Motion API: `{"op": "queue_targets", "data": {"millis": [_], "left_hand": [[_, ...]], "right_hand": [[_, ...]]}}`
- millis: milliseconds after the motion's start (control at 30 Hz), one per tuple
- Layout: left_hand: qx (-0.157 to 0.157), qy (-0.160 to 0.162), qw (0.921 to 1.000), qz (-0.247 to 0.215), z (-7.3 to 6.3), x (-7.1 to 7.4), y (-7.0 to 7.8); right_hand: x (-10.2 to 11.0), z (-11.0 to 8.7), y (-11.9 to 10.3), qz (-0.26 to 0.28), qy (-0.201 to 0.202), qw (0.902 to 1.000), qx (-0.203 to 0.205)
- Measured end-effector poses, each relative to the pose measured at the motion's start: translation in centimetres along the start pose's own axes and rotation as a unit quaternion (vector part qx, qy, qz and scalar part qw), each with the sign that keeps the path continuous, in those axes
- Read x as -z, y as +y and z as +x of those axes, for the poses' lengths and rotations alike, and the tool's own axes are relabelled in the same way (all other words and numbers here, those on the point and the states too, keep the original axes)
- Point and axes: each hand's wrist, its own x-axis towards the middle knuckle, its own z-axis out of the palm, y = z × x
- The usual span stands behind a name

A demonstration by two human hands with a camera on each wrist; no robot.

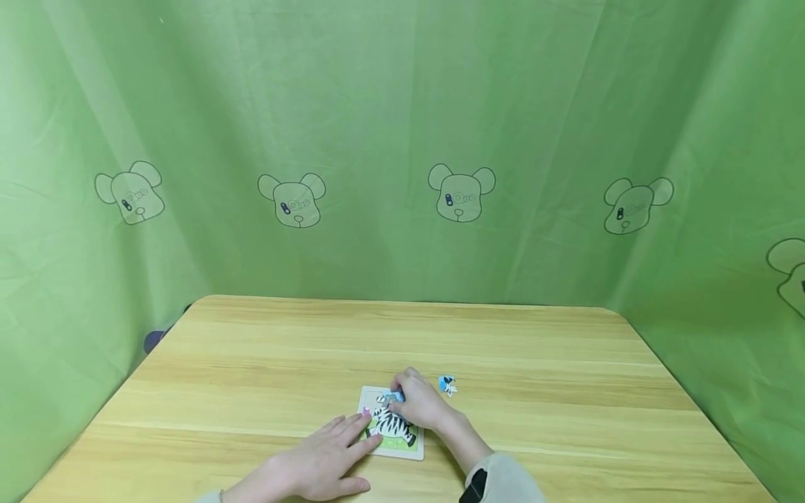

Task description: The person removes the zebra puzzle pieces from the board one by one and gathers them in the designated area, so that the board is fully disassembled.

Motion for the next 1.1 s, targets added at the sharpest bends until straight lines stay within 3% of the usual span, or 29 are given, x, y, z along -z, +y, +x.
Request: {"op": "queue_targets", "data": {"millis": [400, 600, 1100], "left_hand": [[-0.001, 0.008, 0.9999, 0.007, 0.9, 0.3, 0.1], [-0.019, 0.016, 0.9994, 0.025, 1.7, 0.3, 0.3], [-0.015, 0.016, 0.9992, 0.034, 2.5, 0.3, 0.2]], "right_hand": [[-0.6, 0.0, 0.1, 0.025, 0.047, 0.9984, 0.021], [-0.5, -0.1, 0.2, 0.029, 0.033, 0.9985, 0.034], [-0.2, 0.1, 0.6, 0.086, 0.011, 0.996, 0.02]]}}
